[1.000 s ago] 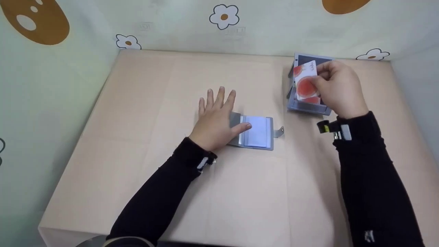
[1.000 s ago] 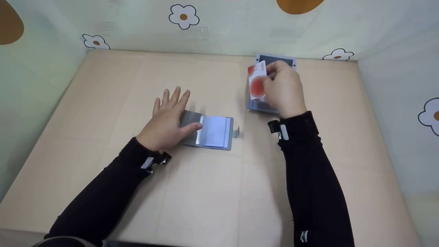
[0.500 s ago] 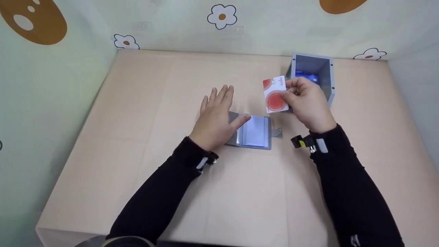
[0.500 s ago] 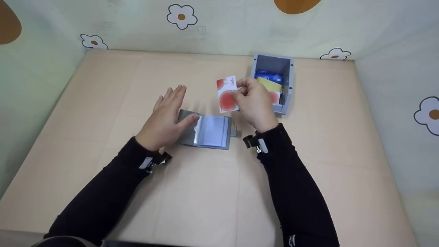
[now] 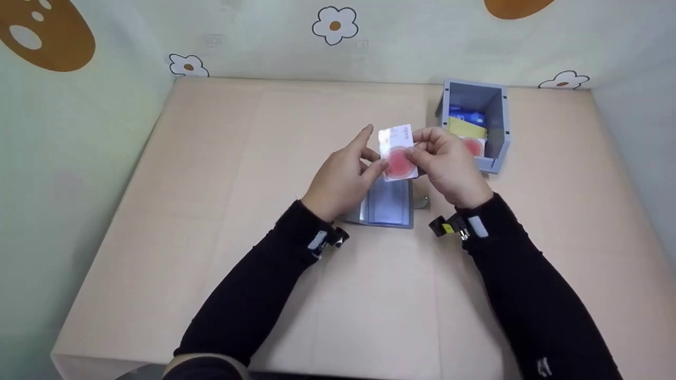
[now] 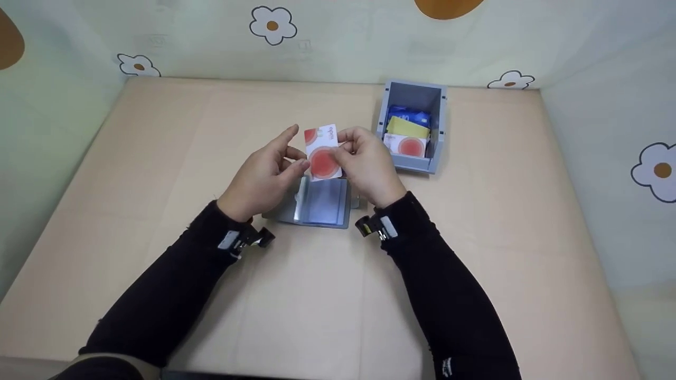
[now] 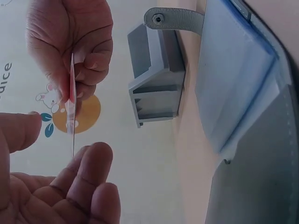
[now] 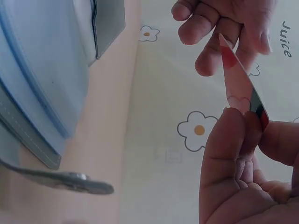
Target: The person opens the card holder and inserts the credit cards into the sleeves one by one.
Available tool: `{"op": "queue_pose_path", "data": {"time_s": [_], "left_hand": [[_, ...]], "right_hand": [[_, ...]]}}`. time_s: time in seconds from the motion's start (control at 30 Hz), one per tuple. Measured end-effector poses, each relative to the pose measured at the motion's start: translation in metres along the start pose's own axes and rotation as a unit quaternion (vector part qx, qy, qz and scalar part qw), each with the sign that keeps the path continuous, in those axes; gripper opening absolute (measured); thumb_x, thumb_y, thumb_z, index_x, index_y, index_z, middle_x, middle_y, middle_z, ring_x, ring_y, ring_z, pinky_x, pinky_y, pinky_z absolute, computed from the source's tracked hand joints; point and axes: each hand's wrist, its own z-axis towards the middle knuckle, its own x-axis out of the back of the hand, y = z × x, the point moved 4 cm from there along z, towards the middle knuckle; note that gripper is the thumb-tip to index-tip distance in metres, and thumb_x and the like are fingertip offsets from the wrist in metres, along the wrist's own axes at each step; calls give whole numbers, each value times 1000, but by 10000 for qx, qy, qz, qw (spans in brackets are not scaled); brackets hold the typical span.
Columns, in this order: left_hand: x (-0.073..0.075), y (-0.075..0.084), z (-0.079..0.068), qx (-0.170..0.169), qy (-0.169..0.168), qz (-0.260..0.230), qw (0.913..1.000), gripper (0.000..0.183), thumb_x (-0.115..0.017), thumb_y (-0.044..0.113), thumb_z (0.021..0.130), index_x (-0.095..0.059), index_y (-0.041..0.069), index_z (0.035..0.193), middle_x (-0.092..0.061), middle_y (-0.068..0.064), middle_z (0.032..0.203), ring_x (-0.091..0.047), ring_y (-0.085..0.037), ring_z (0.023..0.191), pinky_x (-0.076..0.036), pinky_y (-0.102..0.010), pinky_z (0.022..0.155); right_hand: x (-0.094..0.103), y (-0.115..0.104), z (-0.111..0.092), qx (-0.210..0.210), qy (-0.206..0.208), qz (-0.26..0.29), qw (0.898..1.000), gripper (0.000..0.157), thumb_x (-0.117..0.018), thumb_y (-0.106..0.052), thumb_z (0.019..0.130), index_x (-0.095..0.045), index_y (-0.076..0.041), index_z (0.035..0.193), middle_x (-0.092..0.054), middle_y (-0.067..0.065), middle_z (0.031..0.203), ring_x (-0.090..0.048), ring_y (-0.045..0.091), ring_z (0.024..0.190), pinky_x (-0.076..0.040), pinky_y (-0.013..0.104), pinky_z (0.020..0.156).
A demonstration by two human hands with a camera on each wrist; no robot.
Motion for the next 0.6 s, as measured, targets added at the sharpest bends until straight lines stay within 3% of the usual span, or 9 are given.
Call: {"op": "queue_pose_path", "data": {"time_s": [0.2, 0.27, 0.33, 0.4, 0.5, 0.6], "left_hand": [[2, -5, 1, 260, 169, -788, 9964, 67, -67, 21, 104, -37, 15, 164, -68, 0, 98, -66, -10, 76, -54, -25, 67], [4, -7, 1, 351, 175, -1086, 9933, 64, -67, 18, 104, -41, 15, 162, -66, -1, 94, -64, -11, 68, -53, -25, 61], [6, -11, 1, 449, 125, -1259, 9910, 63, -67, 15, 103, -42, 14, 161, -64, -2, 91, -62, -13, 63, -53, -25, 58], [9, -15, 1, 545, 64, -1209, 9912, 63, -67, 13, 103, -42, 12, 161, -64, -2, 88, -61, -13, 59, -53, -25, 57], [11, -22, -1, 733, -123, -820, 9939, 65, -66, 13, 102, -40, 10, 162, -64, -1, 82, -60, -13, 56, -52, -24, 56], [10, -27, -1, 831, -285, -225, 9959, 66, -65, 16, 103, -38, 9, 163, -65, 1, 78, -60, -11, 56, -49, -24, 57]], "right_hand": [[-13, 5, -2, -119, -456, 260, 9985, 19, -61, 0, 102, -60, 3, 121, -67, -1, 86, -66, 8, 75, -61, 23, 73], [-14, 5, -3, -119, -595, -246, 9979, 25, -63, -5, 103, -61, 2, 127, -69, 3, 91, -68, 12, 80, -62, 28, 77], [-12, 4, -5, -51, -767, -1141, 9905, 35, -67, -13, 103, -61, 1, 134, -72, 10, 106, -70, 19, 96, -61, 35, 89], [-9, 3, -8, 18, -953, -2220, 9704, 47, -70, -22, 101, -60, -1, 142, -70, 15, 128, -67, 27, 118, -55, 46, 105], [-8, 5, -13, 98, -1366, -3635, 9215, 65, -76, -33, 97, -56, -3, 151, -52, 18, 158, -45, 38, 149, -36, 56, 123], [-9, 10, -16, 155, -1703, -4463, 8784, 79, -82, -39, 90, -52, -4, 154, -38, 16, 169, -29, 44, 158, -22, 60, 129]]}}
